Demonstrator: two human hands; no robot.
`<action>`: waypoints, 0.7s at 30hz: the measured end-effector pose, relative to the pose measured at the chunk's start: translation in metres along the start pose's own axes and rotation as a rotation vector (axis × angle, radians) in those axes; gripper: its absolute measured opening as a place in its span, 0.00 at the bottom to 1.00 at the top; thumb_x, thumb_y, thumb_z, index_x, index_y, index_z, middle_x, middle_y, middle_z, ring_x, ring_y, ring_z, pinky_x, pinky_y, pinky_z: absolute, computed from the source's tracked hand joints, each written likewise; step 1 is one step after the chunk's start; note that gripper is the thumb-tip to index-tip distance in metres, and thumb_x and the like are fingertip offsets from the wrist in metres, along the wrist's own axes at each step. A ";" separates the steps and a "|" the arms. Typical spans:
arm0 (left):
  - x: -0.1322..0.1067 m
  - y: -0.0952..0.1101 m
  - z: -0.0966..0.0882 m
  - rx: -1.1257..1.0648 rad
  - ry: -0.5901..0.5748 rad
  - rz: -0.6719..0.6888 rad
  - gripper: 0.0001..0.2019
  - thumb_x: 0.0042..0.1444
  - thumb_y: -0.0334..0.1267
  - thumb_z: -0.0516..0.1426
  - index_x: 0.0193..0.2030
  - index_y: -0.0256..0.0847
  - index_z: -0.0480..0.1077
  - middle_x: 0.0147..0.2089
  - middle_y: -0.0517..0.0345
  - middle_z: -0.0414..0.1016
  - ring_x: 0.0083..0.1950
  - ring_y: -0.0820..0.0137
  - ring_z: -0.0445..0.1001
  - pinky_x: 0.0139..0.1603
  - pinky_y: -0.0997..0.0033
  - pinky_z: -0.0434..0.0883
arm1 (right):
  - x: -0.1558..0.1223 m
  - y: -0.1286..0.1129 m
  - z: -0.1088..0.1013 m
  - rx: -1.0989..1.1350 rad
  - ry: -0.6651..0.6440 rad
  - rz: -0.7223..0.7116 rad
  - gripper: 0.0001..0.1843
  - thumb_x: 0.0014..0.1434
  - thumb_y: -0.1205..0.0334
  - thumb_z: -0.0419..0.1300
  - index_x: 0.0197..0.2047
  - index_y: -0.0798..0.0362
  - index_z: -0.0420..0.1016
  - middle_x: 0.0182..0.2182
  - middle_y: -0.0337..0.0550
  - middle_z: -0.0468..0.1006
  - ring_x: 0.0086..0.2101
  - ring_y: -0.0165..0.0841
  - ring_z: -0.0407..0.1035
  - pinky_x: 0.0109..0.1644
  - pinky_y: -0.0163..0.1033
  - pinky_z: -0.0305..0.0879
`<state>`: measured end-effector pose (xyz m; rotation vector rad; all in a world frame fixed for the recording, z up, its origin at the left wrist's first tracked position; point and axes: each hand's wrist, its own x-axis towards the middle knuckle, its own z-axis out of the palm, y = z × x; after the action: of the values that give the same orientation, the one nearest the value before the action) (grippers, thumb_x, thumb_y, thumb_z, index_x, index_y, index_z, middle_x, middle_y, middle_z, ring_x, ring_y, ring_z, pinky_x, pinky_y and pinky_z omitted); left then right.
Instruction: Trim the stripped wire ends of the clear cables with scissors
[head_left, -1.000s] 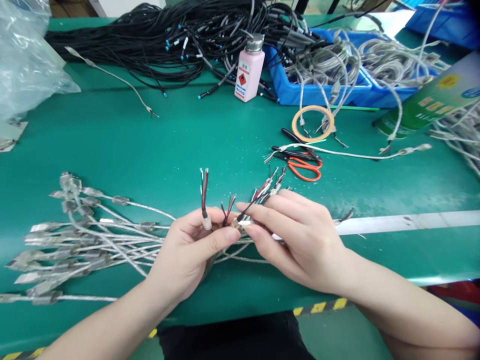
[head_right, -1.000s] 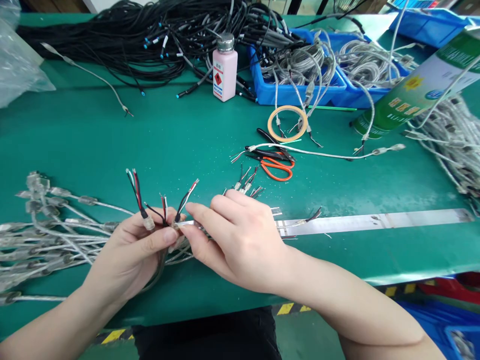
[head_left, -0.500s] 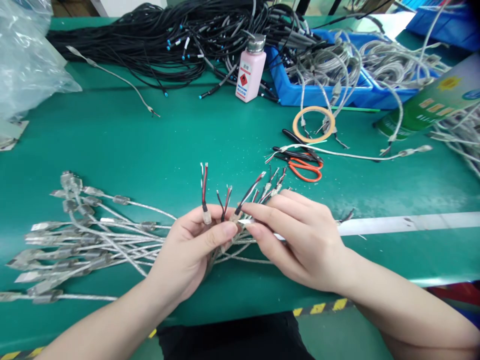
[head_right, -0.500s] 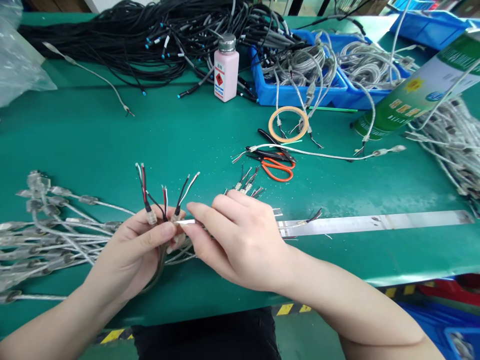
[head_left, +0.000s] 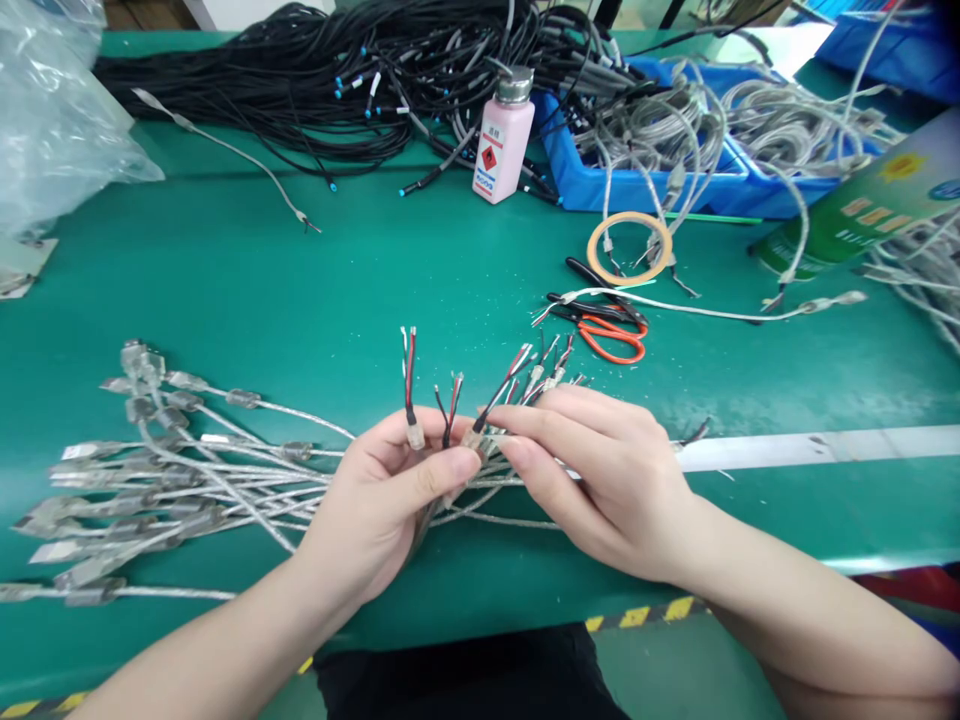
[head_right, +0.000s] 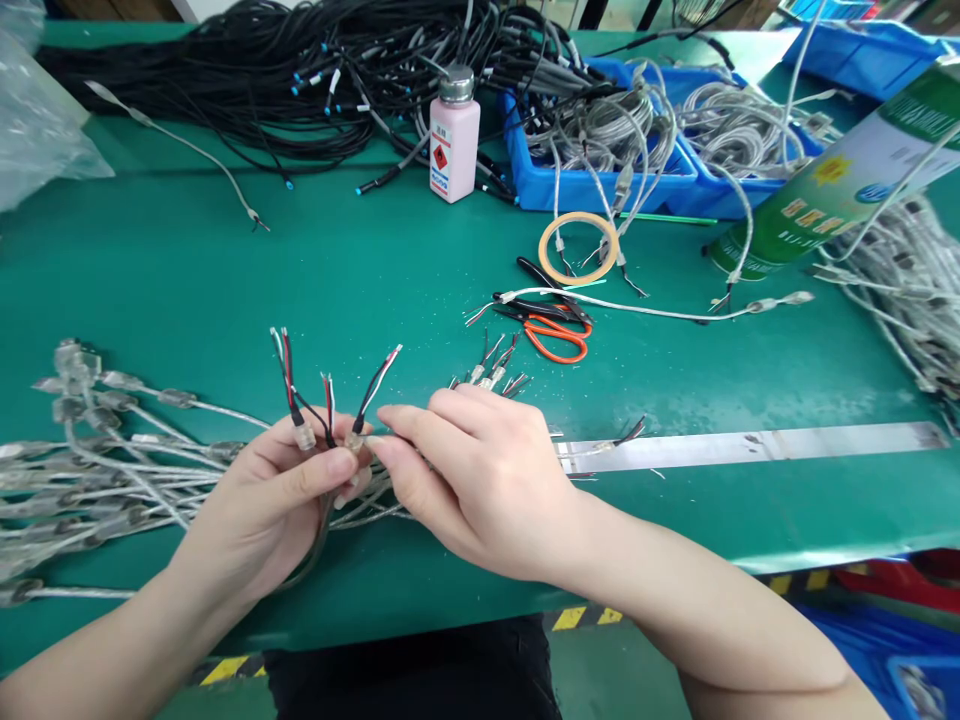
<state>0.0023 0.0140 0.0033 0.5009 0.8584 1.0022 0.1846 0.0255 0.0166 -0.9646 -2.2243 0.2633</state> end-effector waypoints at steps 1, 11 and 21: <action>0.000 0.000 0.000 -0.003 -0.003 0.001 0.06 0.47 0.29 0.70 0.30 0.42 0.80 0.32 0.64 0.80 0.29 0.81 0.73 0.30 0.85 0.70 | 0.000 0.000 0.000 -0.001 -0.001 0.001 0.13 0.68 0.66 0.53 0.44 0.62 0.78 0.25 0.44 0.76 0.25 0.30 0.66 0.30 0.37 0.64; -0.001 -0.001 0.000 -0.014 -0.018 0.004 0.07 0.47 0.28 0.70 0.30 0.43 0.80 0.32 0.66 0.81 0.32 0.81 0.75 0.32 0.86 0.71 | -0.001 0.000 0.001 0.076 -0.042 0.026 0.13 0.66 0.68 0.55 0.43 0.68 0.79 0.24 0.44 0.74 0.25 0.30 0.63 0.30 0.38 0.60; 0.002 0.000 0.000 0.098 0.004 -0.044 0.04 0.47 0.37 0.71 0.31 0.43 0.82 0.29 0.62 0.80 0.31 0.79 0.75 0.34 0.83 0.71 | 0.007 0.000 -0.013 0.536 -0.220 0.313 0.20 0.71 0.62 0.49 0.26 0.53 0.66 0.20 0.33 0.62 0.22 0.24 0.57 0.28 0.33 0.57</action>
<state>0.0029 0.0156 0.0031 0.5611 0.9216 0.9247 0.1900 0.0292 0.0295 -1.0044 -2.0120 1.0911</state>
